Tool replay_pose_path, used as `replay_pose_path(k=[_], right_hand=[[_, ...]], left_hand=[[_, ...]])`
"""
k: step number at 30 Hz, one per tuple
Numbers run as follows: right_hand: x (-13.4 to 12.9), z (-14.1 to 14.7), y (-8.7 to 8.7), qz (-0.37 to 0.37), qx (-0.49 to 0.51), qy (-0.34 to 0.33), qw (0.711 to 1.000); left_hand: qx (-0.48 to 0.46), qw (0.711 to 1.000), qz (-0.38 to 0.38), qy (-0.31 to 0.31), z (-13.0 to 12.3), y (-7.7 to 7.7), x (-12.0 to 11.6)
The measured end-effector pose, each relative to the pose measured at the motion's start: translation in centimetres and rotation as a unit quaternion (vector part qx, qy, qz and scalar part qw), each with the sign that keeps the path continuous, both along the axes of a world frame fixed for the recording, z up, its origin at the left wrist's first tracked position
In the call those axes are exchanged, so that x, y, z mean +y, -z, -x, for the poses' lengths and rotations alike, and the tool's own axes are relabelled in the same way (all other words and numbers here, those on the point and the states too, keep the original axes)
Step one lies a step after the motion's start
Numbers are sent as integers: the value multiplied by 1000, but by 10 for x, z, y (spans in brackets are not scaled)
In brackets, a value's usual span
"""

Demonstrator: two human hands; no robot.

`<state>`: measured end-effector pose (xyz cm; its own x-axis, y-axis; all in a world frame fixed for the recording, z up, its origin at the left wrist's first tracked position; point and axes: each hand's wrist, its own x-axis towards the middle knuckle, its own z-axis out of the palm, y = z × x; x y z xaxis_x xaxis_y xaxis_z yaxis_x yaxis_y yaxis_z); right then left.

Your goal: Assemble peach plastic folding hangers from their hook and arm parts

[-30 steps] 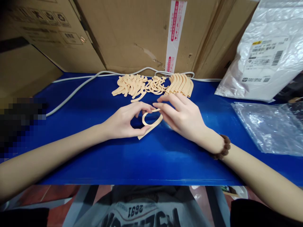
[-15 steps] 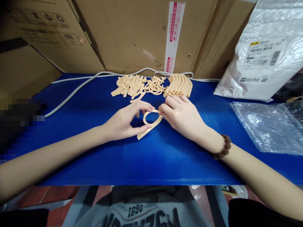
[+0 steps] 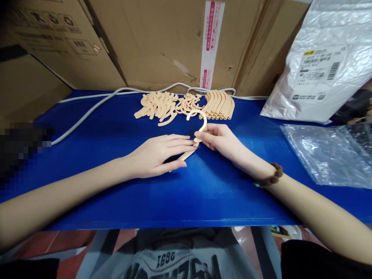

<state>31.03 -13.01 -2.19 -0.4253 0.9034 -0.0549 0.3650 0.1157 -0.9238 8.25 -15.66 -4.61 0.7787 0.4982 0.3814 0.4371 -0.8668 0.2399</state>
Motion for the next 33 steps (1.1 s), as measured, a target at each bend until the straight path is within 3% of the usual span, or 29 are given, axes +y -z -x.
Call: replay_pose_path(k=[3, 6, 10, 14, 18, 20, 23, 26, 30, 33], right_hand=[[1, 1, 6, -6, 3, -19, 1000], [2, -1, 8, -16, -8, -52, 999], [0, -4, 7, -32, -43, -104, 993], [-1, -3, 6, -39, -60, -115, 991], [0, -2, 6, -56, -72, -99, 991], [1, -2, 6, -56, -74, -99, 991], [3, 1, 3, -19, -44, -91, 995], [7, 7, -1, 27, 7, -44, 999], [13, 19, -3, 75, 61, 25, 995], [13, 27, 1, 96, 97, 35, 990]], left_hand=[[-22, 1000, -15, -14, 3, -1, 1], [-39, 995, -76, -45, 5, -5, -1], [-14, 980, -142, -138, 4, -9, -5], [30, 975, -62, -212, 2, -7, -4], [-6, 968, 118, -222, 4, -3, 0], [-26, 960, 168, -221, 5, -2, 0], [-23, 964, 145, -224, 5, -3, 0], [-14, 970, 103, -221, 3, -4, 0], [-10, 966, 116, -230, 3, -5, 2], [15, 962, 110, -251, 4, -7, 3]])
